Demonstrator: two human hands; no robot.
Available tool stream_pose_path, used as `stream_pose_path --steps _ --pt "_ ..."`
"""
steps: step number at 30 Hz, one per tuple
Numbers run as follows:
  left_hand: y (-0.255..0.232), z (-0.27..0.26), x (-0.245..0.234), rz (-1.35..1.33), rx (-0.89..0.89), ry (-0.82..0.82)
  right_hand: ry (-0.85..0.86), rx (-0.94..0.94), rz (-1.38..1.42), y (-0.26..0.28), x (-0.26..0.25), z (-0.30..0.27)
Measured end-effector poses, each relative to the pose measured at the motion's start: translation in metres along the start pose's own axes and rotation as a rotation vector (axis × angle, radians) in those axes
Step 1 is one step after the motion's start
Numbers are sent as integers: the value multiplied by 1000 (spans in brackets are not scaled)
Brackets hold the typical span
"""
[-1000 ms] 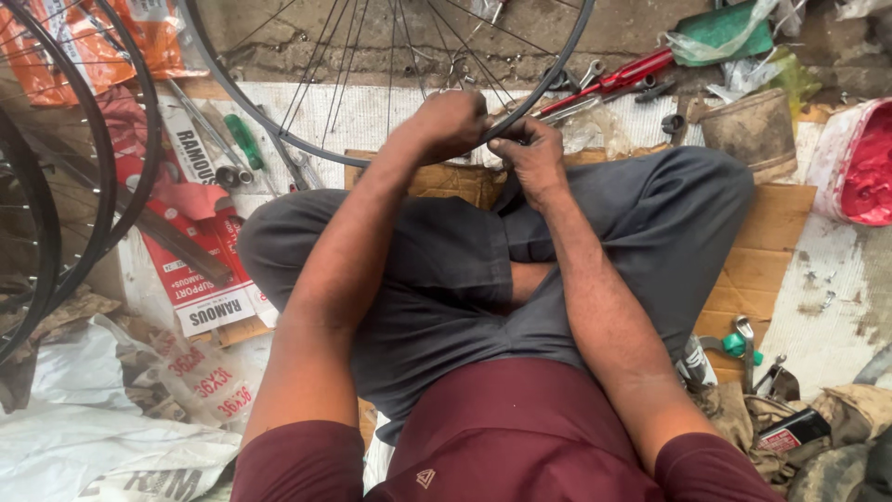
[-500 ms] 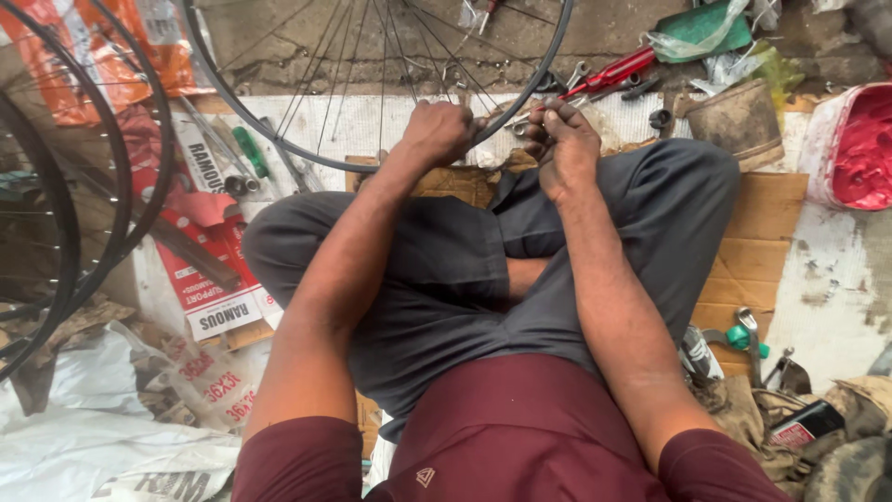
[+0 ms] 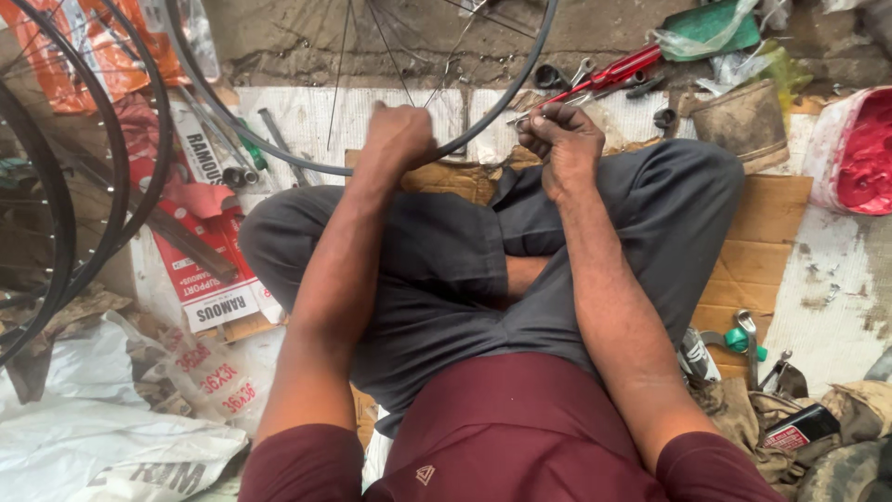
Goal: The person sits on the floor and works on a bicycle wheel, using a spoke wrench to tighten the spokes. The person rotates the wheel to access different sections and continues adjusting the tension on the spokes.
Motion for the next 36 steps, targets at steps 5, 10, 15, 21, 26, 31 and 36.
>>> stream_pose_path --steps 5,10,15,21,26,31,36 --pt "7 -16 -17 -253 -7 -534 -11 -37 -162 -22 9 -3" --pt "-4 21 -1 -108 69 -197 76 -147 -302 -56 19 -4" --pt "-6 31 0 -131 88 -138 67 -154 -417 -68 21 4" --pt "-9 26 4 -359 59 -154 13 -234 -376 -81 26 13" --pt "-10 22 15 -489 45 -133 90 -294 -319 -85 31 12" --pt "-9 34 40 -637 82 -132 68 -294 -369 -93 32 13" --pt "-9 40 41 -719 44 -141 65 -305 -306 -99 32 11"
Point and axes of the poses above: each hand's wrist, its own z-axis towards the middle knuckle, its own x-axis out of the palm, y = z × x, the point moved 3 cm from there along z, towards the middle knuckle, and after that the axes turned 4 degrees about x, right-handed, at the moved point
